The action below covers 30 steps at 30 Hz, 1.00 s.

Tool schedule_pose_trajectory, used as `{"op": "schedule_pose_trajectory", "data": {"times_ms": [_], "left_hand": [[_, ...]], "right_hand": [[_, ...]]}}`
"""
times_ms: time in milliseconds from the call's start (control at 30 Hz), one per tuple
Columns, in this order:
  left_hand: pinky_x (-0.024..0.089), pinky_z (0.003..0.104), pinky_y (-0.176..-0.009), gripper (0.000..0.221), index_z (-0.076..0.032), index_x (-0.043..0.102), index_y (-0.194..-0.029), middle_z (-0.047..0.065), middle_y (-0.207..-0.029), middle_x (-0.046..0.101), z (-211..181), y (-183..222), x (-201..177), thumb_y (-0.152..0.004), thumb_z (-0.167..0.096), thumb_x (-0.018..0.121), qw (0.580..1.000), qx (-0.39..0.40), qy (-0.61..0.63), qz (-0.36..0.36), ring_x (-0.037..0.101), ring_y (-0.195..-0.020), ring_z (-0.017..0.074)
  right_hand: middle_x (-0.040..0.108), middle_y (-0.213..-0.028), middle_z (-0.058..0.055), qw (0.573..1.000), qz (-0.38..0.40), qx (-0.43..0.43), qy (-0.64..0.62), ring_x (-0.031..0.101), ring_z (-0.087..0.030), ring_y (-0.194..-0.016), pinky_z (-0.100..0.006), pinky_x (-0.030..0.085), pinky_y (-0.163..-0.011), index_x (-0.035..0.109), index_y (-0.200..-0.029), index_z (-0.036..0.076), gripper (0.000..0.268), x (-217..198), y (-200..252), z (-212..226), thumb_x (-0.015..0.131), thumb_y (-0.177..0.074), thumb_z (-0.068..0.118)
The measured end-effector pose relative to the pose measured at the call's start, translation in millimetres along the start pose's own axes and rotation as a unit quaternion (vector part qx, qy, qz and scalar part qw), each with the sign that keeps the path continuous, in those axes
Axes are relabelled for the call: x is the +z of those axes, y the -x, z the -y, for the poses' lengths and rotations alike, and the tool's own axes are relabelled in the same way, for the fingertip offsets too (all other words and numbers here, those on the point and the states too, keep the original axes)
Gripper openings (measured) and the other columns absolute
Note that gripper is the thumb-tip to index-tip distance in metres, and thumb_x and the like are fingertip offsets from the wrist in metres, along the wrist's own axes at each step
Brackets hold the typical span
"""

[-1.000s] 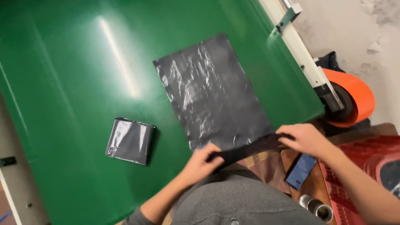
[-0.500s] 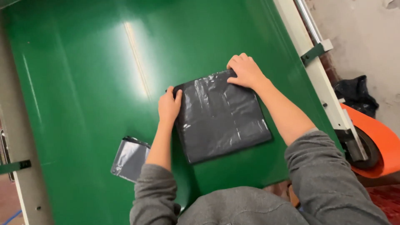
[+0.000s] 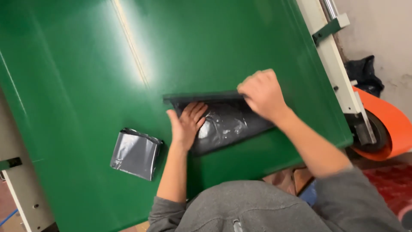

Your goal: Folding black plastic bags on a conveyor belt and placing them into a basket.

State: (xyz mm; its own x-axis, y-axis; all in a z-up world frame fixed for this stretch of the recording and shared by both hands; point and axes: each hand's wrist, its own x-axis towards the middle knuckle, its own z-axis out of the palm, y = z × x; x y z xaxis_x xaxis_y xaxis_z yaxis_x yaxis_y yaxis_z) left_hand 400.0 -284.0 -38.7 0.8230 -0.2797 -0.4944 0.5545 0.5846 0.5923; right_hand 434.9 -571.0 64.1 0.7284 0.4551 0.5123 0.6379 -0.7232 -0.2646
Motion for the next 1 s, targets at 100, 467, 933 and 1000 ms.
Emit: {"op": "schedule_pose_trajectory", "data": {"times_ms": [100,467,933,1000], "left_hand": [[0.039,0.047,-0.110,0.090,-0.012,0.045,-0.146,0.010,-0.145,0.054,-7.9,24.8,-19.0,-0.091,-0.075,0.010,0.989,-0.054,0.089,-0.102,0.054,-0.129,0.0274],[0.041,0.043,-0.104,0.059,-0.002,0.056,-0.130,0.017,-0.135,0.056,18.4,122.5,-12.3,-0.085,-0.035,0.075,0.544,0.447,-0.706,-0.070,0.051,-0.126,0.0351],[0.055,0.036,-0.070,0.039,-0.012,0.072,-0.084,0.007,-0.084,0.071,45.7,-53.1,10.5,-0.094,-0.043,0.050,0.749,0.013,-0.532,0.396,0.069,-0.077,0.0226],[0.047,0.040,-0.064,0.075,-0.003,0.063,-0.081,0.015,-0.071,0.058,80.6,-118.0,-40.0,-0.117,-0.064,0.039,0.814,-0.124,-0.526,0.212,0.055,-0.063,0.0279]], "right_hand": [[0.067,-0.102,0.000,1.000,-0.004,0.026,0.015,0.062,-0.026,-0.105,-0.046,0.044,-0.092,0.069,-0.094,0.012,0.029,-7.2,74.0,43.2,0.073,-0.067,0.003],[0.066,-0.118,-0.008,0.991,0.052,0.097,0.081,0.058,-0.032,-0.125,-0.048,0.044,-0.109,0.069,-0.104,0.006,0.031,15.2,130.5,84.3,0.073,-0.073,0.004],[0.071,-0.136,-0.015,0.923,0.040,0.200,-0.328,0.063,-0.031,-0.137,-0.050,0.042,-0.123,0.070,-0.124,0.004,0.039,90.7,226.4,126.4,0.062,-0.087,-0.003],[0.068,-0.125,-0.028,0.664,-0.048,0.600,-0.444,0.067,-0.046,-0.114,-0.053,0.051,-0.101,0.064,-0.130,-0.003,0.027,94.4,237.5,111.6,0.058,-0.106,0.008]]}}
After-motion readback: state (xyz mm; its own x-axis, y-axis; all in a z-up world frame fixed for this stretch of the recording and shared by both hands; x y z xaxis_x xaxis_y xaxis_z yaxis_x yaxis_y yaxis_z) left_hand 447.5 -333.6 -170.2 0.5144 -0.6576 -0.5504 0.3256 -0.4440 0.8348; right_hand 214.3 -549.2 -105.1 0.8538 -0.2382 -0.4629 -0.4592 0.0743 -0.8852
